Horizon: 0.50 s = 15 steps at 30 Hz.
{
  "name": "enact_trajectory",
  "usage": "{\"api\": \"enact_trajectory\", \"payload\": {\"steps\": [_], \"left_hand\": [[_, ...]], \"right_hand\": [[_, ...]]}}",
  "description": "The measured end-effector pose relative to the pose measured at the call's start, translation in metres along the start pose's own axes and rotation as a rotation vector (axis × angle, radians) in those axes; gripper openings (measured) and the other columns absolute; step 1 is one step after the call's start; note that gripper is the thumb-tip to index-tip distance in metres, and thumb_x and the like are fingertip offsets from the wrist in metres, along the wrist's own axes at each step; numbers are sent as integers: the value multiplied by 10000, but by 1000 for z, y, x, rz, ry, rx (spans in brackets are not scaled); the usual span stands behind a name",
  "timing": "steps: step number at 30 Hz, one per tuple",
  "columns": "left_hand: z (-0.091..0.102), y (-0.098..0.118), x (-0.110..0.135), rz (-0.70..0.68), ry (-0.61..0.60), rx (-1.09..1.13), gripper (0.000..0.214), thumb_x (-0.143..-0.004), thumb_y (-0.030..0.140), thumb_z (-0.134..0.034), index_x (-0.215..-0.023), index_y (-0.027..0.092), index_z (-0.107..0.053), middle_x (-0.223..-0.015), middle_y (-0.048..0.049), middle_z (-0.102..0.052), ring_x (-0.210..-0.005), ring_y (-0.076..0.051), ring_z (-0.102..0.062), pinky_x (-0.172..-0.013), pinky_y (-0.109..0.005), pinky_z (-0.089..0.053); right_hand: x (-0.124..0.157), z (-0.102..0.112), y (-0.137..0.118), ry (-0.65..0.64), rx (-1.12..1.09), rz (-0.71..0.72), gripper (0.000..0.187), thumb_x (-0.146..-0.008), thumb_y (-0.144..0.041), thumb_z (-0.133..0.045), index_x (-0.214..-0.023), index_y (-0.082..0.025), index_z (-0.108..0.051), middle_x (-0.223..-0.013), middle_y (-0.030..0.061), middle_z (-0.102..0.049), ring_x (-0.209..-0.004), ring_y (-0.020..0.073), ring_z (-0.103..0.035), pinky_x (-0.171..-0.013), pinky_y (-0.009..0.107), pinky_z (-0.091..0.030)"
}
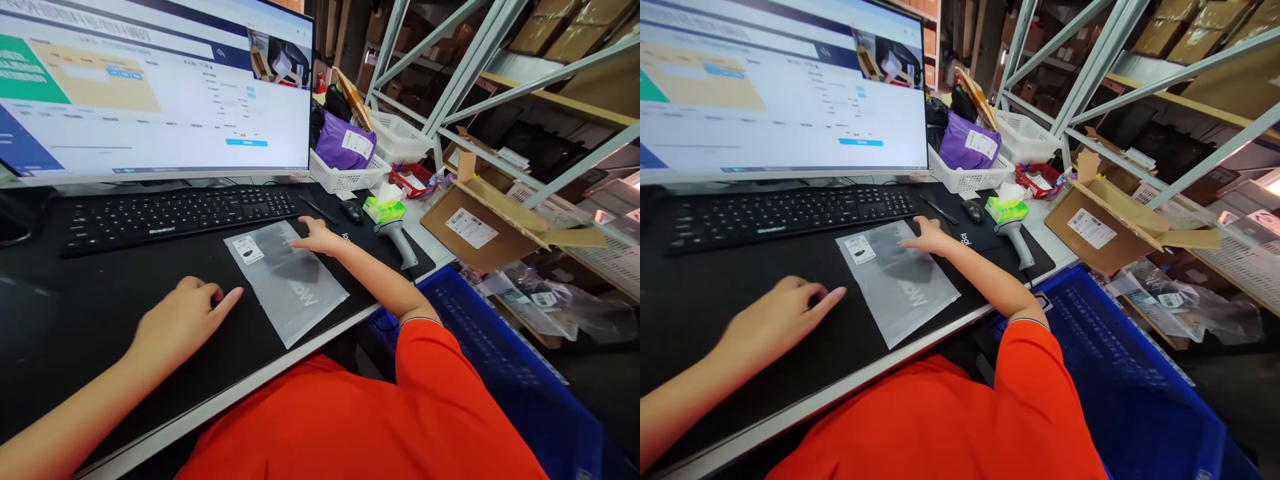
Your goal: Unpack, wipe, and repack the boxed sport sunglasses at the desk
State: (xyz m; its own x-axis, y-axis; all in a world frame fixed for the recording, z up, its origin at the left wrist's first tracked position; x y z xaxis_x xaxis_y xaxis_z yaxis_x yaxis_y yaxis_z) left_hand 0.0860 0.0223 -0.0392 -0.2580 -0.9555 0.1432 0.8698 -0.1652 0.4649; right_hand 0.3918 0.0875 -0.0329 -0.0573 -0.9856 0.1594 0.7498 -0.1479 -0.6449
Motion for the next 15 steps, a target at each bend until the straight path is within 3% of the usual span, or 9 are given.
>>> {"api": "enact_trajectory", "payload": {"steps": [4, 7, 11, 13, 15], "left_hand": [[-36, 22, -52, -5, -126, 258, 676, -623, 876, -603, -688, 212, -713, -718, -97, -651, -699, -270, -619, -633, -352, -406], [-45, 30, -65, 32, -110, 486, 648, -501, 792, -709, -742, 190, -715, -696, -71, -668, -653, -233, -592, -592, -325, -403], [-30, 34, -53, 61, 7, 797, 510, -568, 621, -769, -777, 188, -599, -823, -38, -711, -686, -169, -610, -613, -269, -465], [-13, 30, -43, 73, 114, 914, 469, -616, 546, -775, -760, 193, -501, -1044, -53, -756, -785, -166, -681, -682, -267, -541], [6, 19, -32, 105, 254, 988, 463, -652, 510, -781, -795, 196, -472, -1349, -74, -713, -997, -212, -744, -875, -336, -623]], "right_hand": [[5, -15, 1, -5, -115, -9, 982, -813, -368, -934, -1647, -199, -442, -1674, 234, -364, -1411, 342, -612, -1154, 458, -564], [10, -22, 8, -45, -326, 6, 914, -794, -332, -944, -1586, -226, -500, -1626, 194, -449, -1298, 293, -672, -1011, 404, -645], [11, -19, 17, -114, -529, 55, 825, -814, -235, -907, -1543, -219, -521, -1558, 172, -555, -1113, 223, -724, -857, 343, -671], [12, -12, 17, -124, -561, 138, 663, -826, -192, -875, -1435, -207, -614, -1515, 147, -611, -1107, 213, -726, -861, 326, -659], [17, -2, 14, -87, -504, 248, 495, -842, -172, -843, -1313, -198, -691, -1448, 121, -672, -1141, 213, -721, -910, 327, -636]]}}
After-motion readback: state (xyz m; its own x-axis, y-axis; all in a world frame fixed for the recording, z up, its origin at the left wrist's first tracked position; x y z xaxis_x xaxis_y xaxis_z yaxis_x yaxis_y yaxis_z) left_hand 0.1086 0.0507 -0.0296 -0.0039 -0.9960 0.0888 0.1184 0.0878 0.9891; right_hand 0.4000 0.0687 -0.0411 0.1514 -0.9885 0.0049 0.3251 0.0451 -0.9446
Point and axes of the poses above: each hand's wrist, its own x-axis away from the middle knuckle, its own z-axis out of the back of the hand, y = z × x, the point moved 3 cm from there along -x, towards the middle knuckle
